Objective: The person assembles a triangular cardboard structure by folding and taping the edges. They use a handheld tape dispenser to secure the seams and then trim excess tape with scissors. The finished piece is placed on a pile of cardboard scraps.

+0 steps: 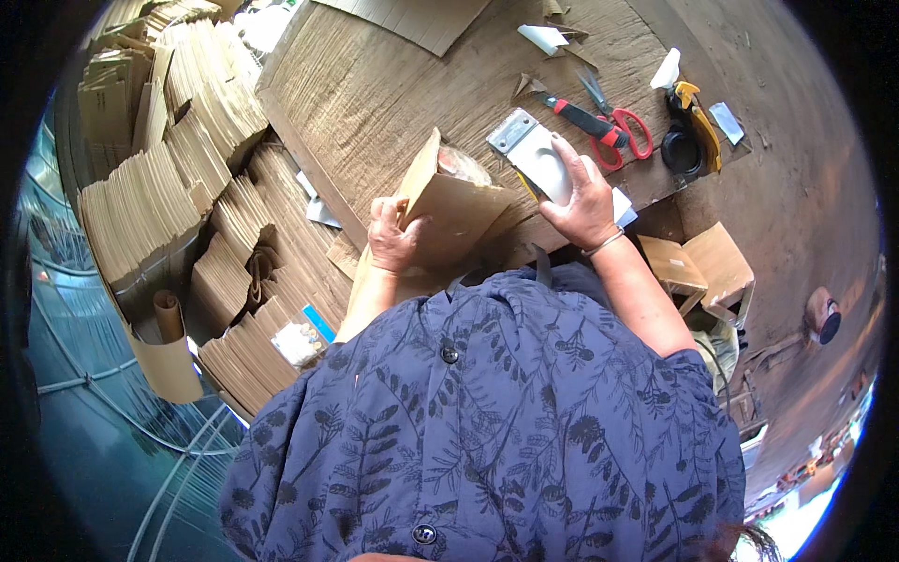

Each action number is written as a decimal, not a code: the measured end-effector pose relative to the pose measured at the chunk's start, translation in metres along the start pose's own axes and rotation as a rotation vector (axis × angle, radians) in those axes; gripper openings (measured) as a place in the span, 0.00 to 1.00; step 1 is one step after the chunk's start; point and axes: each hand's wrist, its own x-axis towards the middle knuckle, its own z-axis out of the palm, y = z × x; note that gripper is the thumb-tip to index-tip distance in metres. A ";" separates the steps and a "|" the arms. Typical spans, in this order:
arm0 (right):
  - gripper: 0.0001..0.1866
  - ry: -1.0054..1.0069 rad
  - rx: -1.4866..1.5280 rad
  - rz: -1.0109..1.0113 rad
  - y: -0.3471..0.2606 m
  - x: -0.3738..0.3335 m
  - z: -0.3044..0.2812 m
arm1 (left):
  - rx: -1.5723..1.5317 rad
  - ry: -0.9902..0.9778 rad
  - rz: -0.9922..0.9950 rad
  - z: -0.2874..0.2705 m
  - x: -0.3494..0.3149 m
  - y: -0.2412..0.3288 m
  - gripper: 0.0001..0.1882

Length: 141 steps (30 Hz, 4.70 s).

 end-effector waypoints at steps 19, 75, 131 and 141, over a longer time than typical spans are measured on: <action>0.42 -0.517 0.103 -0.221 0.022 0.075 -0.022 | -1.031 0.006 -0.983 -0.050 0.097 0.014 0.11; 0.39 -0.709 0.605 0.642 0.075 -0.034 -0.015 | 0.171 -0.519 -0.037 0.036 0.093 0.032 0.30; 0.40 -0.559 0.173 -0.186 0.023 0.051 -0.031 | -1.154 0.059 -0.894 -0.044 0.069 0.021 0.06; 0.43 -1.081 0.584 0.286 0.072 0.126 0.057 | -0.216 -0.040 -0.974 -0.013 0.052 -0.046 0.14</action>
